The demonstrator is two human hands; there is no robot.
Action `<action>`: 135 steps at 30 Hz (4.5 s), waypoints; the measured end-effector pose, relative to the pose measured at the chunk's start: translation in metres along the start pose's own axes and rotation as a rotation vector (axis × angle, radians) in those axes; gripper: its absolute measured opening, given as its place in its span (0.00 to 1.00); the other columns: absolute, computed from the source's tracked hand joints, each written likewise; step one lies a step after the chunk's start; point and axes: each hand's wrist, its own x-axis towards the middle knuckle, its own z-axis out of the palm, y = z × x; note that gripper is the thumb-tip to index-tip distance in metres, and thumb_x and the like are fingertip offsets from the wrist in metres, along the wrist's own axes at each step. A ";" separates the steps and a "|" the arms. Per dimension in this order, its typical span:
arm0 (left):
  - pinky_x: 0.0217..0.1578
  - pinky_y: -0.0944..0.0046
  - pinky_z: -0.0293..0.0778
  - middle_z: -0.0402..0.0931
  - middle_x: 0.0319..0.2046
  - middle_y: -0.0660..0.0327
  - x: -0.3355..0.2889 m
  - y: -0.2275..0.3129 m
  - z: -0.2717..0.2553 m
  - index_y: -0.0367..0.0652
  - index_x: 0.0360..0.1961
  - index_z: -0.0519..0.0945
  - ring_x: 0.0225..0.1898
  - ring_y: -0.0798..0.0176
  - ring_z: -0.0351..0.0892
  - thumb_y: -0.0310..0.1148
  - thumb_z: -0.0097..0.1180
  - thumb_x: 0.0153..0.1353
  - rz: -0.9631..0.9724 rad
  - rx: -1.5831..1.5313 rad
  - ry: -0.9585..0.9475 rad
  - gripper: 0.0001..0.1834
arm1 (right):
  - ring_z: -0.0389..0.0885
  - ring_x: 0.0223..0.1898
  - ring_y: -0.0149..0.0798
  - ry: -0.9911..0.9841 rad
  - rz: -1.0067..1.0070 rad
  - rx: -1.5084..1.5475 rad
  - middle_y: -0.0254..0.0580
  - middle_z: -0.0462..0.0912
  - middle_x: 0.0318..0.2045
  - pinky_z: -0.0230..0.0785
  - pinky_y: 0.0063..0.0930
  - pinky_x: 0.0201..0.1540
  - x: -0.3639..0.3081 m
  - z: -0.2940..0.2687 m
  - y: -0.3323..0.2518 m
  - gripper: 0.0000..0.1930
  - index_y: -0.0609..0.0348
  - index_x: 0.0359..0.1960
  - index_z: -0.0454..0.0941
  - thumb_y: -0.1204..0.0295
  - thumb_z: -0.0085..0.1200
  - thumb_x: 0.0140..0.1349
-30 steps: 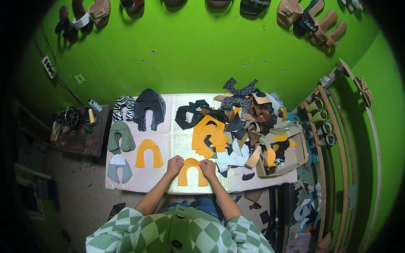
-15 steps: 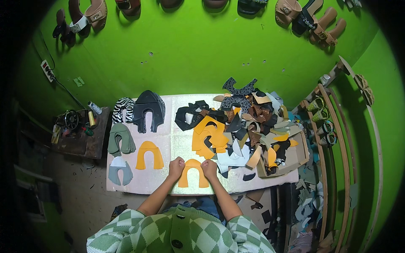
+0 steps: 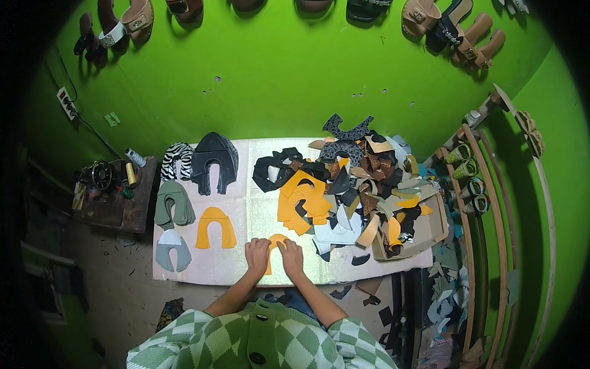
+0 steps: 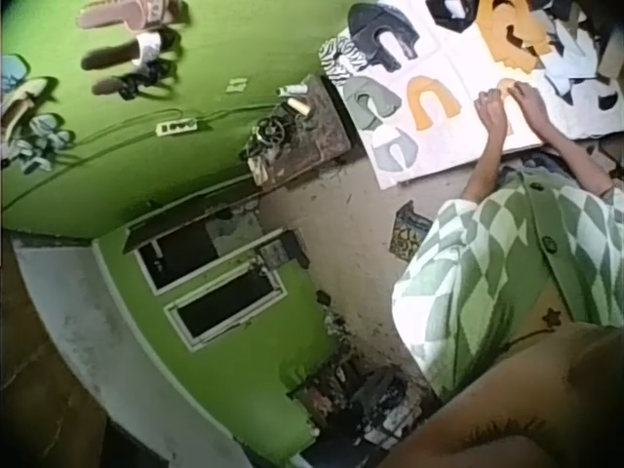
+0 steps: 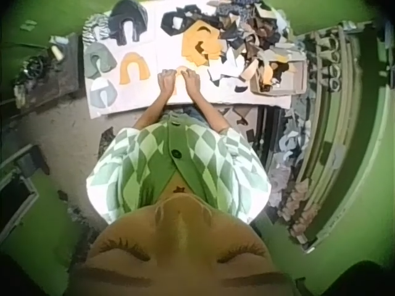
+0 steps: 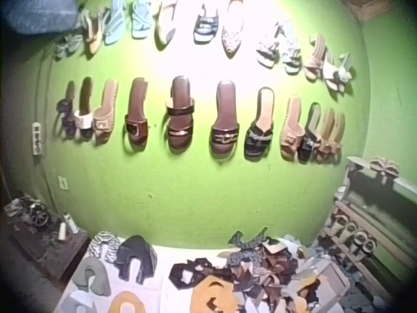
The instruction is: Sorting and arranging various cut leather and synthetic pieces for shoe manufacturing on a work table.
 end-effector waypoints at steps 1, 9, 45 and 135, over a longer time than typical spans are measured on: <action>0.44 0.56 0.63 0.75 0.37 0.61 -0.005 0.000 -0.001 0.44 0.35 0.78 0.42 0.57 0.71 0.26 0.53 0.49 -0.002 0.000 -0.003 0.10 | 0.71 0.44 0.40 0.043 -0.054 -0.052 0.42 0.72 0.40 0.61 0.35 0.43 -0.004 -0.001 -0.001 0.18 0.49 0.49 0.73 0.74 0.44 0.56; 0.56 0.53 0.55 0.68 0.55 0.59 -0.028 -0.001 -0.008 0.47 0.57 0.70 0.56 0.52 0.64 0.37 0.49 0.57 0.101 0.193 -0.090 0.24 | 0.68 0.40 0.40 -0.057 0.041 -0.245 0.42 0.69 0.36 0.55 0.36 0.40 -0.010 -0.009 -0.004 0.22 0.36 0.54 0.73 0.73 0.44 0.57; 0.34 0.72 0.73 0.80 0.28 0.61 0.023 -0.093 -0.028 0.39 0.32 0.81 0.31 0.71 0.78 0.25 0.61 0.49 -0.656 -0.966 -0.047 0.07 | 0.74 0.19 0.25 -0.693 0.935 1.294 0.37 0.81 0.27 0.60 0.16 0.14 0.075 0.007 0.021 0.13 0.65 0.41 0.78 0.68 0.57 0.59; 0.35 0.66 0.74 0.79 0.35 0.58 -0.005 0.004 -0.004 0.36 0.53 0.66 0.35 0.67 0.78 0.26 0.64 0.49 -0.319 -1.069 -0.403 0.30 | 0.79 0.33 0.38 -0.087 0.398 0.818 0.46 0.80 0.32 0.70 0.27 0.37 -0.022 -0.054 0.069 0.14 0.66 0.43 0.73 0.77 0.56 0.55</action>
